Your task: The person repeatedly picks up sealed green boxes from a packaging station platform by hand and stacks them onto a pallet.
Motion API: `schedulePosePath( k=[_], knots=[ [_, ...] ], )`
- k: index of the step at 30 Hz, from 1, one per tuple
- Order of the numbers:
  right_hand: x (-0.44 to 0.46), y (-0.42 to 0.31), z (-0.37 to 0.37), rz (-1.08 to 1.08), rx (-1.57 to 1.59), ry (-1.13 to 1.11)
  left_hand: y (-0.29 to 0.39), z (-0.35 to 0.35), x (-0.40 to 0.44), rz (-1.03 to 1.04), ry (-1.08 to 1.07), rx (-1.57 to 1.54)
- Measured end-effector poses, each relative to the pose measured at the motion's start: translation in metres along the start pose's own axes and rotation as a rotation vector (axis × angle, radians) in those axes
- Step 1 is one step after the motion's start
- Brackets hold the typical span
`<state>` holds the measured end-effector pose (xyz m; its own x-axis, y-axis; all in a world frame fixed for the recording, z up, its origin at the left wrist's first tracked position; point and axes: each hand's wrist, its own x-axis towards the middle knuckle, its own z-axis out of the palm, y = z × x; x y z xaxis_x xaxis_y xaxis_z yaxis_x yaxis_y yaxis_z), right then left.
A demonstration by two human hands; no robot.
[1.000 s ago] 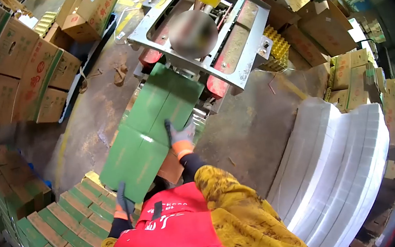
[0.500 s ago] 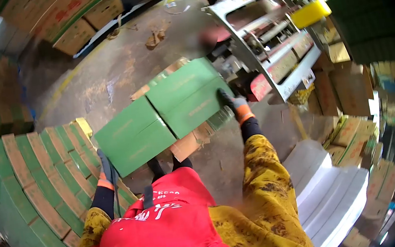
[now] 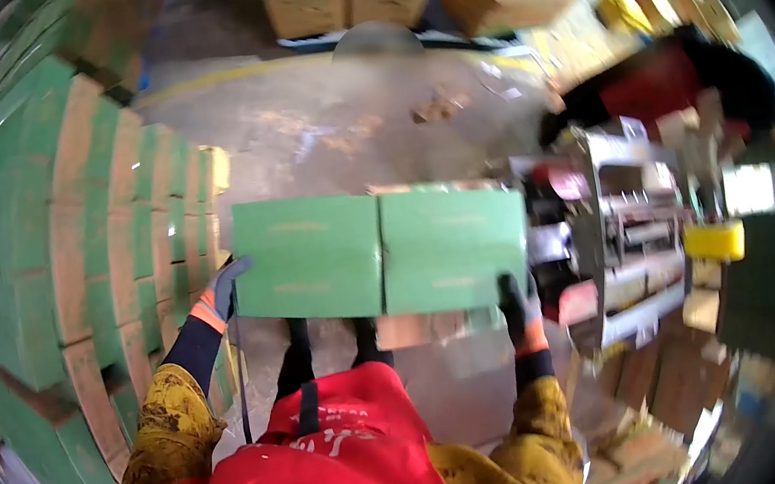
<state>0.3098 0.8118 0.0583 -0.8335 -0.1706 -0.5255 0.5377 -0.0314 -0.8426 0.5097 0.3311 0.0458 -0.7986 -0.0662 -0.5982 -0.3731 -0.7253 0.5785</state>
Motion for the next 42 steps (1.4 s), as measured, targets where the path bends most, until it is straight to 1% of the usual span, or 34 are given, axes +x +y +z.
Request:
schedulePosePath(
  k=[1, 2, 3, 4, 5, 6, 7, 8, 9, 11, 13, 14, 16, 17, 18, 20, 21, 22, 23, 24, 25, 27, 28, 30, 31, 32, 33, 34, 35, 37, 39, 40, 41, 42],
  knots=[
    [-0.006, -0.001, 0.002, -0.03, -0.033, 0.041, 0.015, 0.012, -0.019, 0.047, 0.01, 0.007],
    [0.001, 0.009, -0.016, 0.04, -0.008, -0.042, 0.027, 0.02, -0.038, 0.032, 0.074, 0.073],
    [-0.003, -0.001, -0.007, 0.059, 0.108, -0.146, 0.042, 0.028, -0.059, 0.028, 0.158, 0.136],
    [-0.001, -0.002, -0.011, -0.034, 0.129, -0.183, 0.052, 0.038, -0.082, 0.259, 0.184, 0.124],
    [-0.021, -0.036, 0.028, -0.03, 0.238, -0.305, 0.061, 0.047, -0.106, 0.49, 0.201, 0.132],
    [-0.016, -0.049, 0.041, -0.065, 0.308, -0.57, 0.082, 0.064, -0.144, 0.534, 0.244, 0.244],
    [-0.03, -0.071, 0.073, -0.042, 0.393, -0.762, 0.096, 0.083, -0.185, 0.565, 0.28, 0.352],
    [-0.047, -0.095, 0.086, -0.1, 0.177, -0.417, 0.103, 0.084, -0.217, 0.654, 0.327, 0.399],
    [-0.052, -0.108, 0.103, -0.104, 0.163, -0.453, 0.107, 0.083, -0.247, 0.732, 0.362, 0.448],
    [-0.078, -0.135, 0.158, -0.233, 0.175, -0.581, 0.11, 0.083, -0.31, 0.889, 0.44, 0.441],
    [-0.062, -0.128, 0.203, -0.417, 0.197, -0.849, 0.105, 0.078, -0.385, 1.059, 0.521, 0.323],
    [-0.061, -0.123, 0.228, -0.476, 0.169, -0.842, 0.098, 0.071, -0.425, 1.063, 0.547, 0.277],
    [-0.107, -0.124, 0.295, -0.503, 0.172, -1.0, 0.076, 0.043, -0.515, 1.064, 0.587, 0.179],
    [-0.147, -0.122, 0.328, -0.463, 0.197, -1.165, 0.062, 0.025, -0.56, 1.055, 0.611, 0.187],
    [-0.184, -0.11, 0.36, -0.396, 0.284, -1.103, 0.047, 0.016, -0.604, 1.071, 0.64, 0.121],
    [-0.307, -0.095, 0.425, -0.397, 0.155, -1.212, 0.011, -0.024, -0.691, 1.137, 0.67, 0.049],
    [-0.33, -0.078, 0.454, -0.824, -0.236, -1.157, -0.008, -0.056, -0.732, 1.182, 0.667, 0.052],
    [-0.381, -0.059, 0.479, -0.593, -0.075, -1.267, -0.031, -0.088, -0.768, 1.22, 0.659, 0.053],
    [-0.432, -0.041, 0.506, -0.361, 0.092, -1.359, -0.056, -0.123, -0.806, 1.247, 0.712, 0.147],
    [-0.456, -0.02, 0.533, -0.373, 0.091, -1.37, -0.081, -0.158, -0.842, 1.276, 0.758, 0.233],
    [-0.457, 0.002, 0.568, -0.515, 0.102, -1.387, -0.095, -0.166, -0.871, 1.294, 0.811, 0.203],
    [-0.551, 0.018, 0.616, -0.271, 0.067, -1.491, -0.119, -0.187, -0.923, 1.324, 0.913, 0.137],
    [-0.58, 0.033, 0.639, -0.476, -0.002, -1.522, -0.133, -0.206, -0.945, 1.321, 0.96, 0.103],
    [-0.629, 0.062, 0.681, -0.577, -0.1, -1.566, -0.152, -0.246, -0.988, 1.3, 1.003, 0.032],
    [-0.652, 0.07, 0.702, -0.477, -0.135, -1.594, -0.156, -0.267, -1.004, 1.292, 1.0, -0.016],
    [-0.671, 0.085, 0.718, -1.119, -0.342, -1.568, -0.158, -0.284, -1.017, 1.281, 0.993, -0.067],
    [-0.686, 0.091, 0.738, -1.493, -0.478, -1.433, -0.158, -0.298, -1.029, 1.278, 1.01, -0.014],
    [-0.677, 0.086, 0.751, -1.413, -0.497, -1.462, -0.151, -0.301, -1.019, 1.278, 1.029, 0.04],
    [-0.694, 0.092, 0.769, -1.331, -0.515, -1.495, -0.148, -0.316, -1.029, 1.28, 1.054, 0.089],
    [-0.741, 0.105, 0.809, -0.646, -0.298, -1.475, -0.138, -0.355, -1.052, 1.273, 1.046, 0.056],
    [-0.751, 0.119, 0.859, -0.419, -0.245, -1.415, -0.117, -0.394, -1.062, 1.257, 1.023, -0.036],
    [-0.758, 0.126, 0.887, -0.529, -0.301, -1.407, -0.1, -0.414, -1.067, 1.249, 1.003, -0.108],
    [-0.74, 0.121, 0.905, -0.644, -0.351, -1.398, -0.08, -0.422, -1.047, 1.245, 0.982, -0.176],
    [-0.745, 0.125, 0.929, -0.488, -0.363, -1.305, -0.068, -0.449, -1.051, 1.294, 1.022, -0.01]
  ],
)
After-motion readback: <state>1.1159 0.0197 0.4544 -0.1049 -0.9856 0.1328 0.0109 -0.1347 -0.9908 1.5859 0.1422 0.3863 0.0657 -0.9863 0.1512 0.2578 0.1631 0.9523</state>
